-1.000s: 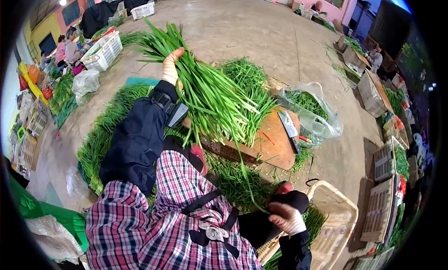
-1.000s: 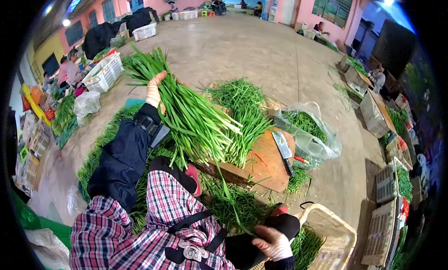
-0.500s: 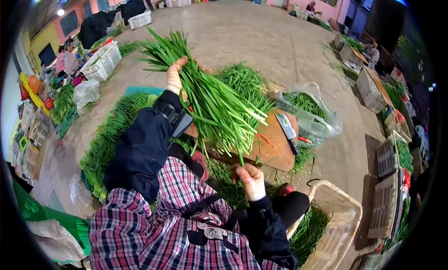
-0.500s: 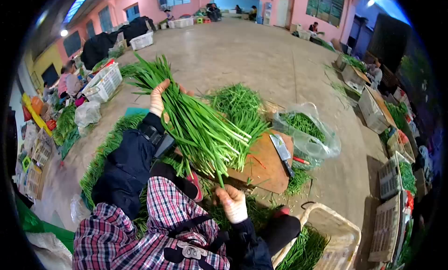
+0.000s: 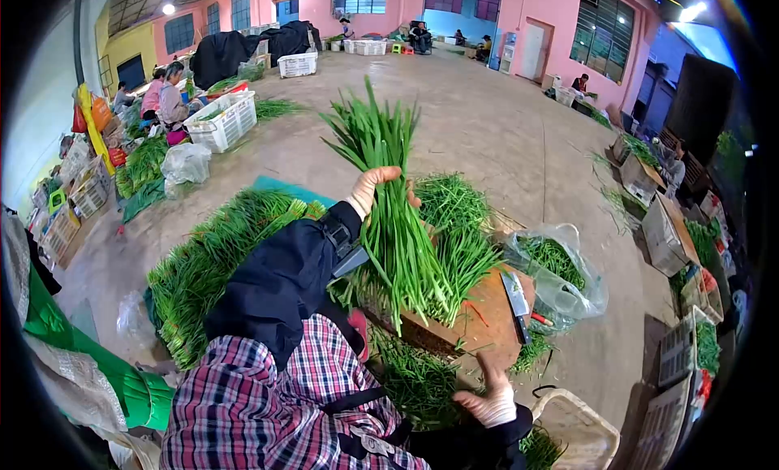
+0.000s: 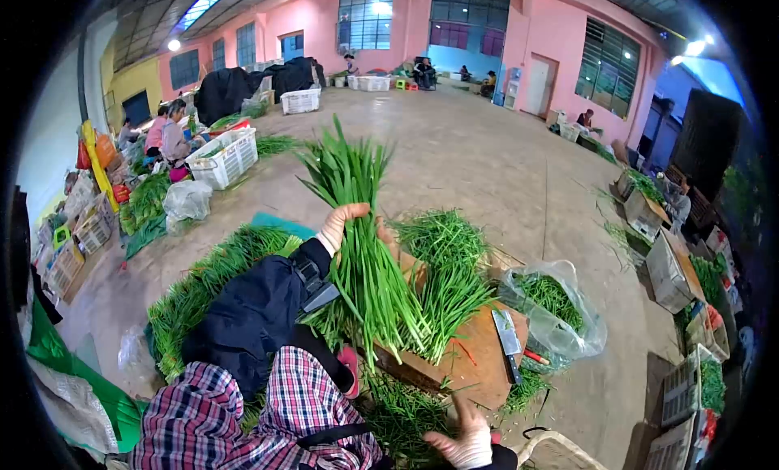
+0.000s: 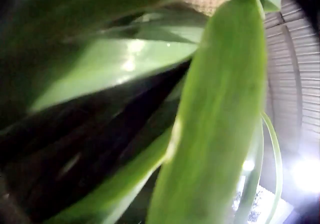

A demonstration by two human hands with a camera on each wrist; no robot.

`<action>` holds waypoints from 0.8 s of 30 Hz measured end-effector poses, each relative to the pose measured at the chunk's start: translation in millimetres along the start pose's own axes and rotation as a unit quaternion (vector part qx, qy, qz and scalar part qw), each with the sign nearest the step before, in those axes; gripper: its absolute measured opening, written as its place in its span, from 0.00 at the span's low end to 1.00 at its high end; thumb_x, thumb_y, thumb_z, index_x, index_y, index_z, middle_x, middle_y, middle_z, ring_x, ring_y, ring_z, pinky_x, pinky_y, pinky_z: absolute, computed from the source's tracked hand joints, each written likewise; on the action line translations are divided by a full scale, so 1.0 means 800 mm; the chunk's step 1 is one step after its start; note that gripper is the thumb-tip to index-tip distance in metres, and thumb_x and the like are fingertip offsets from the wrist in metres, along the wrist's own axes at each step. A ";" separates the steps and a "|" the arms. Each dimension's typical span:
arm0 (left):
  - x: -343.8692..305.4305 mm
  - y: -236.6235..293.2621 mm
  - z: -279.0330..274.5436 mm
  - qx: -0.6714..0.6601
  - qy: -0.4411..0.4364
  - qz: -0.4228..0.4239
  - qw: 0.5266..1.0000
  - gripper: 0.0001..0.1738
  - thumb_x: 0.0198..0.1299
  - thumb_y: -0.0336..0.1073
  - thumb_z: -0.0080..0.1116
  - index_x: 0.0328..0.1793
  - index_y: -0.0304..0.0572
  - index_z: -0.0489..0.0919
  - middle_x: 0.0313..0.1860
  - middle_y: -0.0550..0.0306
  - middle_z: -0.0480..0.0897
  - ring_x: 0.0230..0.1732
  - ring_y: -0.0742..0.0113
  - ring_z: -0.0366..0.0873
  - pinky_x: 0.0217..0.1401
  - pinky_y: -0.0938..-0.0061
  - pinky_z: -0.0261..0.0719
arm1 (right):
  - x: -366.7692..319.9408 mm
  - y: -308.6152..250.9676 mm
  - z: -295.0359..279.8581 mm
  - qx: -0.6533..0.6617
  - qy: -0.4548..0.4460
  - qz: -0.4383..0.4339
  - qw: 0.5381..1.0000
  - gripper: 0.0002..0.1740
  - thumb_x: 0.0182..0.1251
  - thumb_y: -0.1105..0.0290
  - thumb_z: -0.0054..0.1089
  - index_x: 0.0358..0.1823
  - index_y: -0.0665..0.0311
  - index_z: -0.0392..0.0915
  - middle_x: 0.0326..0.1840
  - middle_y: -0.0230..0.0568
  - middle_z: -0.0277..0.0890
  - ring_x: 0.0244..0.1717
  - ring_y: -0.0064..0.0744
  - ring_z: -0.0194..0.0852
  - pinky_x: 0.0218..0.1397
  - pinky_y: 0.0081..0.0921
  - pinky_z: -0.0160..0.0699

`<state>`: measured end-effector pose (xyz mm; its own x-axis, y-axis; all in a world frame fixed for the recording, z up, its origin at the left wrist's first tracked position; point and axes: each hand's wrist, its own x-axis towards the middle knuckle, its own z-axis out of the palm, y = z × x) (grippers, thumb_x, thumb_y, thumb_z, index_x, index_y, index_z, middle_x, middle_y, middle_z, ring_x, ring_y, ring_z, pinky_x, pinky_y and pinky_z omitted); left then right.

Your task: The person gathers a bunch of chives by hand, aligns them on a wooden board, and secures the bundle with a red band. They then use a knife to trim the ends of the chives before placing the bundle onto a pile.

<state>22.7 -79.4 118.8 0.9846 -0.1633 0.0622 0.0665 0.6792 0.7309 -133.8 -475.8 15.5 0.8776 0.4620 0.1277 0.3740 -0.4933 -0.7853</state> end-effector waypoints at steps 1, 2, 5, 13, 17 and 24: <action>0.011 -0.005 -0.005 0.015 -0.031 -0.016 0.999 0.17 0.55 0.40 0.56 0.39 0.29 0.78 0.34 0.40 0.83 0.37 0.44 0.83 0.45 0.52 0.82 | 0.015 0.005 -0.010 0.003 0.039 -0.055 0.998 0.55 0.40 0.40 0.73 0.65 0.69 0.63 0.61 0.55 0.70 0.62 0.46 0.68 0.64 0.37 0.65; 0.023 -0.012 -0.008 0.030 -0.061 -0.033 0.997 0.17 0.54 0.39 0.56 0.41 0.28 0.78 0.36 0.41 0.83 0.38 0.44 0.83 0.47 0.52 0.81 | 0.033 0.011 -0.015 0.006 0.079 -0.110 0.991 0.52 0.45 0.44 0.73 0.66 0.69 0.62 0.61 0.53 0.70 0.61 0.42 0.70 0.62 0.35 0.67; 0.029 -0.039 0.048 0.065 -0.079 -0.105 0.989 0.15 0.55 0.37 0.56 0.40 0.29 0.78 0.34 0.43 0.83 0.35 0.48 0.83 0.43 0.55 0.83 | 0.090 0.003 -0.021 0.159 0.033 -0.081 0.983 0.72 0.33 0.38 0.75 0.75 0.64 0.41 0.75 0.55 0.49 0.76 0.45 0.45 0.73 0.37 0.50; 0.041 -0.162 0.212 0.313 0.007 -0.214 0.925 0.11 0.50 0.37 0.65 0.35 0.36 0.82 0.30 0.51 0.83 0.26 0.63 0.79 0.32 0.69 0.79 | 0.138 0.040 0.039 0.581 0.002 -0.069 0.811 0.59 0.45 0.42 0.73 0.73 0.57 0.48 0.68 0.38 0.60 0.64 0.37 0.63 0.63 0.33 0.67; 0.072 -0.253 0.248 0.478 0.106 -0.175 0.854 0.17 0.43 0.39 0.70 0.38 0.36 0.84 0.32 0.53 0.83 0.30 0.62 0.79 0.36 0.68 0.77 | 0.117 0.089 0.061 0.710 0.069 -0.024 0.701 0.45 0.49 0.40 0.68 0.65 0.56 0.64 0.56 0.35 0.72 0.53 0.35 0.72 0.53 0.36 0.76; 0.094 -0.356 0.247 0.637 -0.038 -0.140 0.757 0.36 0.39 0.53 0.67 0.51 0.34 0.79 0.47 0.43 0.81 0.44 0.54 0.79 0.51 0.66 0.74 | 0.089 0.169 0.092 0.844 0.163 -0.136 0.494 0.32 0.59 0.50 0.63 0.60 0.59 0.70 0.55 0.38 0.76 0.50 0.37 0.77 0.55 0.37 0.77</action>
<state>46.2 -426.2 49.5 0.9454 -0.2472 -0.2122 0.0127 -0.6228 0.7823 -43.0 -455.5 -126.6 0.9681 0.0643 0.2421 -0.0501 0.9967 -0.0644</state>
